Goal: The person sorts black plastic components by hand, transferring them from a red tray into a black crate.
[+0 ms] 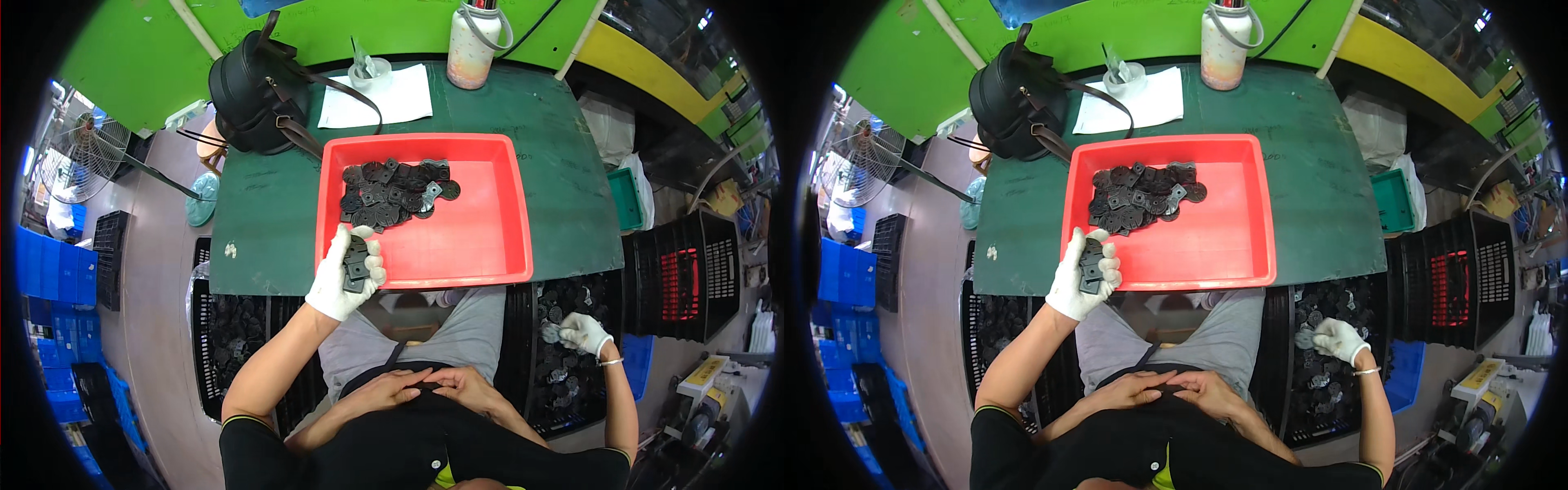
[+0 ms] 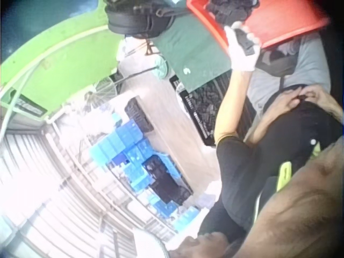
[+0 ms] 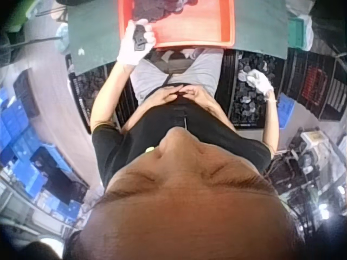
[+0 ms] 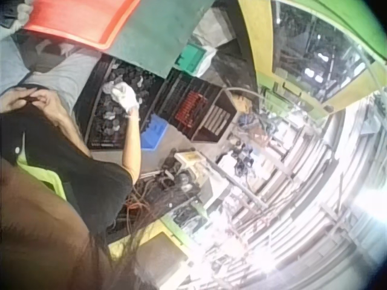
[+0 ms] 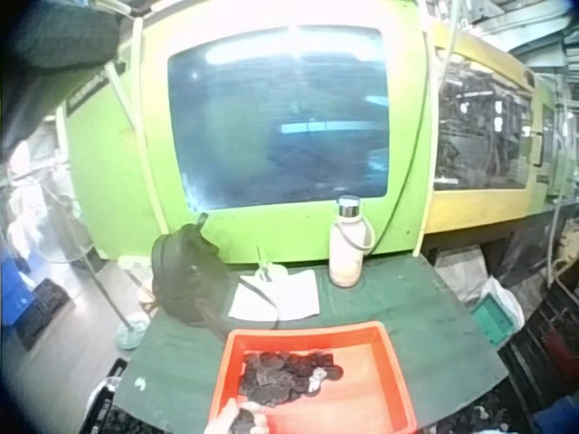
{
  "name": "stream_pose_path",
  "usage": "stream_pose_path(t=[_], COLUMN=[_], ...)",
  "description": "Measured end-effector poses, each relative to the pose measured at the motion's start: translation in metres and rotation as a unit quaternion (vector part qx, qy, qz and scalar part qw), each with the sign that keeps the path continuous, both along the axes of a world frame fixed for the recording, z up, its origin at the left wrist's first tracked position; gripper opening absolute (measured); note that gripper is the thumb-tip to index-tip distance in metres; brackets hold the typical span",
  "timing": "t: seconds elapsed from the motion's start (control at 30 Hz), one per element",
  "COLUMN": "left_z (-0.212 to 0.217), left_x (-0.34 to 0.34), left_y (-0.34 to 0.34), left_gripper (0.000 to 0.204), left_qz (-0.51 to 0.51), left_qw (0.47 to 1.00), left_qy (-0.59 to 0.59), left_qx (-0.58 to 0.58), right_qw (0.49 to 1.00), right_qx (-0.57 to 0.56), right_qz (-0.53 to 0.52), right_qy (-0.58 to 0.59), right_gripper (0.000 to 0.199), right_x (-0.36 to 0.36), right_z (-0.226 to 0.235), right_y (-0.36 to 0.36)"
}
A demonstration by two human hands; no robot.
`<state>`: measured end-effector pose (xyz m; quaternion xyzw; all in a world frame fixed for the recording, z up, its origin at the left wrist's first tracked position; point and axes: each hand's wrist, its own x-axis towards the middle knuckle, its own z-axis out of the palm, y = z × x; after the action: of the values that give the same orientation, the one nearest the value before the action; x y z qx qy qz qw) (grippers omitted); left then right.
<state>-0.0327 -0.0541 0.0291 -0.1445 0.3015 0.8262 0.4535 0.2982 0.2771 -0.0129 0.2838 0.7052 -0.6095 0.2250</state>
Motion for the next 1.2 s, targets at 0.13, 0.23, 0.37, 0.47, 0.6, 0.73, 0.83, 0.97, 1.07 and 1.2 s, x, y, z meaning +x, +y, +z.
stream_pose_path(t=[0.13,0.23,0.37,0.47,0.6,0.73,0.83,0.97,1.07,1.2], left_z=[-0.001,-0.008,-0.009,-0.008,-0.017,-0.019,-0.022,-0.024,-0.018,-0.017], left_x=[-0.003,-0.009,-0.009,-0.013,-0.019,-0.018,-0.019,-0.014,-0.01,-0.011], left_y=[0.005,0.005,0.009,0.019,0.023,0.02,0.018,0.015,0.019,0.02], left_gripper=[0.036,0.028,0.021,0.026,0.032,0.03,0.027,0.027,0.032,0.028], left_qz=[0.011,0.023,0.079,0.068,0.07,0.054,0.025,0.036,-0.023,-0.061], left_qw=[1.0,0.999,0.995,0.997,0.996,0.997,0.997,0.998,0.994,0.986], left_qy=[-0.014,-0.025,-0.014,-0.032,-0.047,-0.036,-0.035,-0.021,0.08,0.139], left_qx=[0.01,0.025,-0.056,-0.018,0.007,0.038,0.067,0.046,0.068,0.069], right_qw=[0.967,0.901,0.941,0.799,0.8,0.762,0.741,0.965,0.9,0.925], right_qx=[0.228,0.386,0.228,0.398,0.472,0.494,0.49,0.11,-0.023,-0.003], right_qz=[0.109,0.195,0.094,0.145,0.206,0.31,0.306,0.066,-0.115,-0.1], right_qy=[0.007,0.016,0.234,0.427,0.307,0.281,0.342,0.227,0.42,0.367], right_gripper=[0.014,0.019,0.02,0.018,0.032,0.036,0.037,0.034,0.038,0.036], right_x=[0.002,-0.016,-0.15,-0.244,-0.333,-0.343,-0.325,-0.288,-0.272,-0.268], right_z=[0.017,0.053,0.101,0.046,0.029,0.018,0.002,0.053,0.039,0.038], right_y=[0.003,0.001,-0.045,-0.065,-0.113,-0.12,-0.108,-0.118,-0.132,-0.146])
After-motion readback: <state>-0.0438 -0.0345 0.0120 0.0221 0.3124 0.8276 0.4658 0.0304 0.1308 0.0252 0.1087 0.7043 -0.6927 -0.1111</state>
